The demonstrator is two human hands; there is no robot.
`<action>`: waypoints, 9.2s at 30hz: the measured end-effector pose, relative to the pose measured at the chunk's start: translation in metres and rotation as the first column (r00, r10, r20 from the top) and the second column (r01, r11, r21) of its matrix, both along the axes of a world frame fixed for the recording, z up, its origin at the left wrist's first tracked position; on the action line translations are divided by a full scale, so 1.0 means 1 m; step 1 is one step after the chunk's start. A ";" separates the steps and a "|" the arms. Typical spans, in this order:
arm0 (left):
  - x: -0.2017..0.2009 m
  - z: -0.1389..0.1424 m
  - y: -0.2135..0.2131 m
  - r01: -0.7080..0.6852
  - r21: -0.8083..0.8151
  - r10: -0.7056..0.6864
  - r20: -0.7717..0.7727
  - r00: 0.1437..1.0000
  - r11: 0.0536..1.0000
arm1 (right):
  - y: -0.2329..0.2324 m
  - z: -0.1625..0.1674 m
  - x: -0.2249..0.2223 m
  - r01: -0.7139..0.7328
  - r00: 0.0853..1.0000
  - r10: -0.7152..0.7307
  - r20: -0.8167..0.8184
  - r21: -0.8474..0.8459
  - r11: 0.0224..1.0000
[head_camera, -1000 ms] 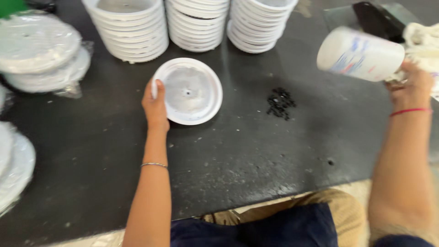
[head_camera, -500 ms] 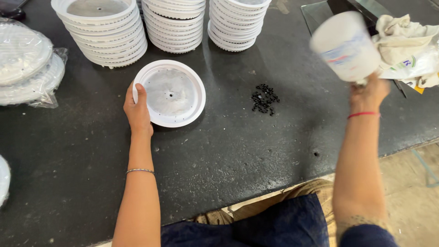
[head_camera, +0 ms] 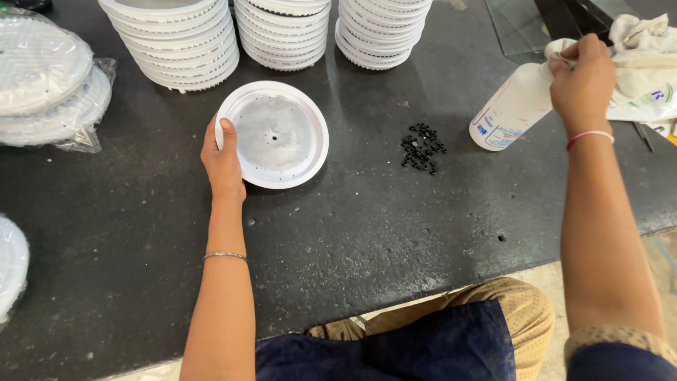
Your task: The person unwraps a white plastic circular part, inserts small black pieces into its holes, then wipes the interior surface with a cloth soaked in liquid from a bottle. The person repeats this cleaning process on multiple parts, stacking them after each wipe.
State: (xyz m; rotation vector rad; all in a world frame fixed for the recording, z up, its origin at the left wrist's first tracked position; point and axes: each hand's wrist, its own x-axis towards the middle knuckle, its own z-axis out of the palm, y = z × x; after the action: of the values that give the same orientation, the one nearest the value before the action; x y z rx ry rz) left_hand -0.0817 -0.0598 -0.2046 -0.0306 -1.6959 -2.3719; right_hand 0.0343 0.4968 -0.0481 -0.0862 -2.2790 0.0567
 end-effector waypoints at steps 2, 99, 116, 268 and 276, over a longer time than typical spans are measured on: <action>-0.001 -0.001 0.001 0.000 0.004 0.000 -0.001 1.000 1.000 | 0.017 0.006 -0.002 -0.006 1.000 0.006 0.027 -0.022 1.000; -0.016 -0.022 0.010 -0.210 -0.153 0.229 0.122 0.966 0.966 | -0.317 -0.105 -0.063 -0.452 0.808 0.535 0.247 -0.323 0.831; -0.015 -0.024 0.013 -0.242 -0.189 0.264 0.099 0.959 0.952 | -0.316 -0.103 -0.059 -0.415 0.786 0.552 0.279 -0.425 0.804; 0.012 0.011 0.002 0.508 0.316 -0.587 0.250 0.770 0.801 | -0.289 -0.148 -0.047 -0.428 0.839 0.504 -0.203 -0.819 0.382; 0.009 0.008 0.003 0.470 0.361 -0.575 0.283 0.768 0.805 | -0.181 -0.147 -0.030 0.062 0.998 -0.041 0.048 -0.585 0.809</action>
State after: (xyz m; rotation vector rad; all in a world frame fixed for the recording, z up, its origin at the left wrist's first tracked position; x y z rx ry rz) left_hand -0.0730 -0.0566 -0.1965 -0.0029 -1.6579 -3.2074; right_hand 0.0044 0.3153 -0.1949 -0.4770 -2.2110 0.7421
